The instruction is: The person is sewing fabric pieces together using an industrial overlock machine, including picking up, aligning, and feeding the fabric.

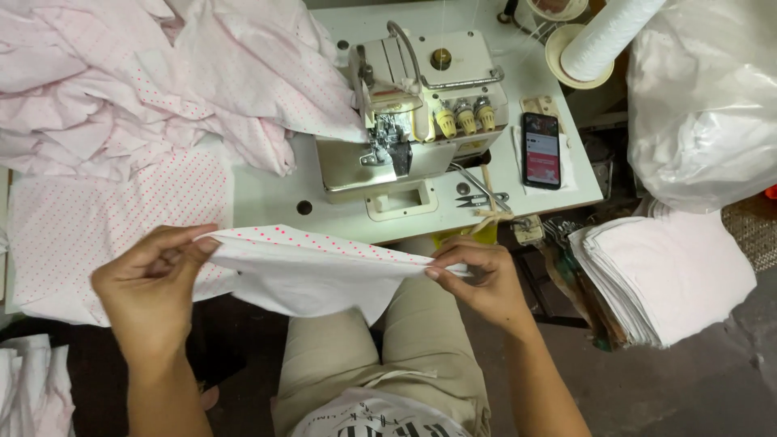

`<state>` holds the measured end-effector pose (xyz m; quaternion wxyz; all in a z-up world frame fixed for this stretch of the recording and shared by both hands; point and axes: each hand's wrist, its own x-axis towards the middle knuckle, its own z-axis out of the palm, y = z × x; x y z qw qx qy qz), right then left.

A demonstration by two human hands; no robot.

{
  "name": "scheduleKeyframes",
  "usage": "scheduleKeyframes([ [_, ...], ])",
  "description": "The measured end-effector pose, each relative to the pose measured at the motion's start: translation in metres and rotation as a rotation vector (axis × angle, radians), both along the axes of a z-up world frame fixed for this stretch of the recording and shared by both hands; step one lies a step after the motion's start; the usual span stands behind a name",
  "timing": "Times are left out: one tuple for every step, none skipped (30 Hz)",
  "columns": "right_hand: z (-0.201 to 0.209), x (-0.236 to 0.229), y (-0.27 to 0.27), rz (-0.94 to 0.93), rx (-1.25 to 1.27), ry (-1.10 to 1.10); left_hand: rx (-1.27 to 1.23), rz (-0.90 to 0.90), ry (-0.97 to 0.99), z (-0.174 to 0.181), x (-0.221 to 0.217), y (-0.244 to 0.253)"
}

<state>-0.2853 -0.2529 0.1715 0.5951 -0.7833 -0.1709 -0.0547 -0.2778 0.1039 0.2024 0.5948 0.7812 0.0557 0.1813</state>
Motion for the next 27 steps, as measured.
scheduleKeyframes([
  [-0.002,-0.003,-0.008,0.003,0.001,-0.006,0.001,0.003,-0.006,-0.006,0.005,-0.004],
  [-0.006,-0.003,-0.013,-0.065,-0.033,0.032,-0.048,-0.032,0.041,-0.011,0.006,-0.004],
  [-0.009,-0.003,-0.016,-0.133,-0.067,0.071,-0.097,-0.067,0.087,-0.015,0.008,-0.002],
  [-0.008,-0.004,-0.018,-0.092,-0.053,0.058,-0.084,-0.027,0.073,-0.017,0.009,-0.004],
  [-0.008,-0.004,-0.019,-0.152,-0.059,0.074,-0.111,-0.065,0.082,-0.019,0.011,-0.006],
  [-0.007,-0.006,-0.024,-0.218,-0.070,0.093,-0.144,-0.108,0.093,-0.022,0.015,-0.009],
  [-0.006,-0.004,-0.024,-0.183,-0.062,0.082,-0.137,-0.074,0.081,-0.023,0.015,-0.009],
  [-0.005,-0.006,-0.026,-0.191,-0.064,0.071,-0.189,-0.109,0.087,-0.026,0.015,-0.011],
  [-0.005,-0.008,-0.029,-0.198,-0.066,0.059,-0.241,-0.144,0.093,-0.029,0.016,-0.013],
  [-0.007,-0.008,-0.029,-0.183,-0.063,0.057,-0.238,-0.129,0.090,-0.031,0.016,-0.012],
  [-0.010,-0.008,-0.030,-0.172,-0.032,0.060,-0.267,-0.160,0.075,-0.033,0.016,-0.013],
  [-0.012,-0.010,-0.033,-0.167,-0.005,0.067,-0.298,-0.198,0.063,-0.035,0.017,-0.014],
  [-0.017,-0.010,-0.031,-0.158,-0.004,0.068,-0.297,-0.189,0.063,-0.027,0.013,-0.013],
  [-0.021,-0.012,-0.031,-0.132,0.044,0.079,-0.247,-0.163,0.088,-0.019,0.013,-0.013],
  [-0.026,-0.013,-0.031,-0.106,0.092,0.090,-0.197,-0.137,0.113,-0.012,0.015,-0.015],
  [-0.019,-0.022,-0.015,-0.123,0.089,0.091,-0.199,-0.154,0.116,0.009,0.015,-0.022],
  [-0.012,-0.030,0.001,-0.156,0.190,0.005,-0.082,-0.080,-0.149,0.029,0.016,-0.029],
  [-0.003,-0.040,0.016,-0.194,0.283,-0.075,0.026,-0.007,-0.405,0.048,0.015,-0.038],
  [-0.019,-0.048,0.021,-0.217,0.273,-0.068,0.012,-0.027,-0.394,0.041,0.038,-0.047],
  [-0.036,-0.054,0.026,-0.332,0.261,-0.117,0.037,0.008,-0.553,0.034,0.062,-0.057],
  [-0.052,-0.060,0.030,-0.447,0.248,-0.167,0.060,0.046,-0.711,0.027,0.085,-0.068],
  [-0.063,-0.054,0.034,-0.466,0.248,-0.182,0.051,0.026,-0.724,-0.006,0.118,-0.079],
  [-0.074,-0.047,0.037,-0.509,0.198,-0.107,-0.037,-0.191,-0.593,-0.038,0.151,-0.090],
  [-0.085,-0.041,0.041,-0.547,0.153,-0.025,-0.114,-0.402,-0.448,-0.070,0.182,-0.101],
  [-0.111,-0.030,0.032,-0.564,0.157,-0.031,-0.114,-0.419,-0.453,-0.103,0.197,-0.102],
  [-0.137,-0.022,0.022,-0.511,-0.040,0.213,0.228,-0.389,-0.404,-0.139,0.207,-0.104],
  [-0.164,-0.016,0.012,-0.448,-0.234,0.457,0.568,-0.352,-0.350,-0.175,0.217,-0.105],
])
